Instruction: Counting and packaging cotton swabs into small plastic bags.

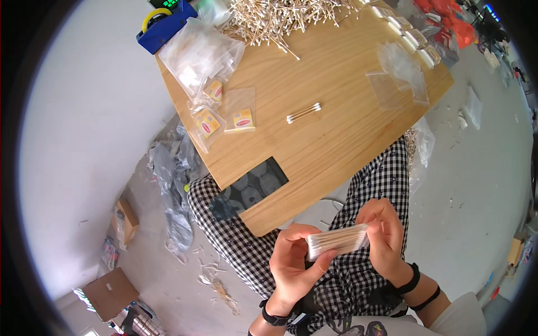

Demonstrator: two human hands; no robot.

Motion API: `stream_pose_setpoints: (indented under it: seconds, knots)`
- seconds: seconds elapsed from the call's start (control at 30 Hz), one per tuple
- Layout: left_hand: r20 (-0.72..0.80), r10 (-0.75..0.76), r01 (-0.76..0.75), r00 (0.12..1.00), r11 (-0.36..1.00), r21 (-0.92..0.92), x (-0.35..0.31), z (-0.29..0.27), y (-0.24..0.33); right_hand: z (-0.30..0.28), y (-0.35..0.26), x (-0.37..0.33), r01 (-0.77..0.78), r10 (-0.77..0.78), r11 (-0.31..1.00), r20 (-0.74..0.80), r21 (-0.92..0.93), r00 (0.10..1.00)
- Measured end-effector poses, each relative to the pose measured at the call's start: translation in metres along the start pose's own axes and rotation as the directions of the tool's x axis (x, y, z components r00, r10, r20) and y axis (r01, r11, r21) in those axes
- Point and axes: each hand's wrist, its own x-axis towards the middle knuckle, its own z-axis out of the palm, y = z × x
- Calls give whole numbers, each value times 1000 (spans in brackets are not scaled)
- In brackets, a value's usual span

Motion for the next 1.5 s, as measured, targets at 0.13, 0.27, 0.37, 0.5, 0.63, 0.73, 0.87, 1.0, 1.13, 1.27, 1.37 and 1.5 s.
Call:
stream_pose_setpoints:
  seconds: [0.13, 0.27, 0.37, 0.5, 0.63, 0.73, 0.87, 1.0, 1.13, 1.27, 1.37, 1.5]
  knots:
    - [26, -25, 26, 999, 999, -34, -5, 3, -6, -1, 11, -2, 42, -47, 996, -69, -74, 996]
    - [33, -52, 54, 998, 997, -57, -7, 3, -5, -5, 10, 0, 80, -80, 996, -26, -25, 996]
    - [73, -75, 77, 994, 997, -29, -7, -1, 0, -7, 11, 1, 106, -106, 994, 25, 0, 994]
    - [35, -6, 4, 999, 998, 60, 0, -3, 11, -11, 10, 1, 165, -163, 986, 31, -39, 986]
    - [30, 208, -203, 978, 895, 398, 10, -5, 27, -17, 5, 4, 259, -245, 957, 115, -127, 963]
    - [224, 295, -369, 929, 686, 628, 14, -5, 35, -20, -1, 5, 289, -257, 943, 195, -162, 946]
    - [325, 257, -413, 910, 616, 671, 20, -2, 42, -22, -5, 6, 318, -262, 926, 260, -204, 929]
    - [444, 271, -520, 854, 485, 704, 24, 1, 47, -19, -17, 11, 355, -228, 872, 363, -336, 903]
    - [473, 250, -535, 845, 433, 726, 25, 3, 48, -15, -22, 10, 270, -109, 880, 387, -392, 916]
    - [428, 151, -441, 891, 515, 735, 26, 1, 51, -12, -22, 10, 297, -104, 861, 428, -413, 898]
    - [432, 57, -389, 900, 550, 739, 25, -3, 54, -8, -21, 9, 326, -110, 857, 477, -398, 872]
    - [490, 27, -441, 871, 483, 757, 26, -1, 50, -8, -16, 5, 313, -75, 853, 496, -417, 865]
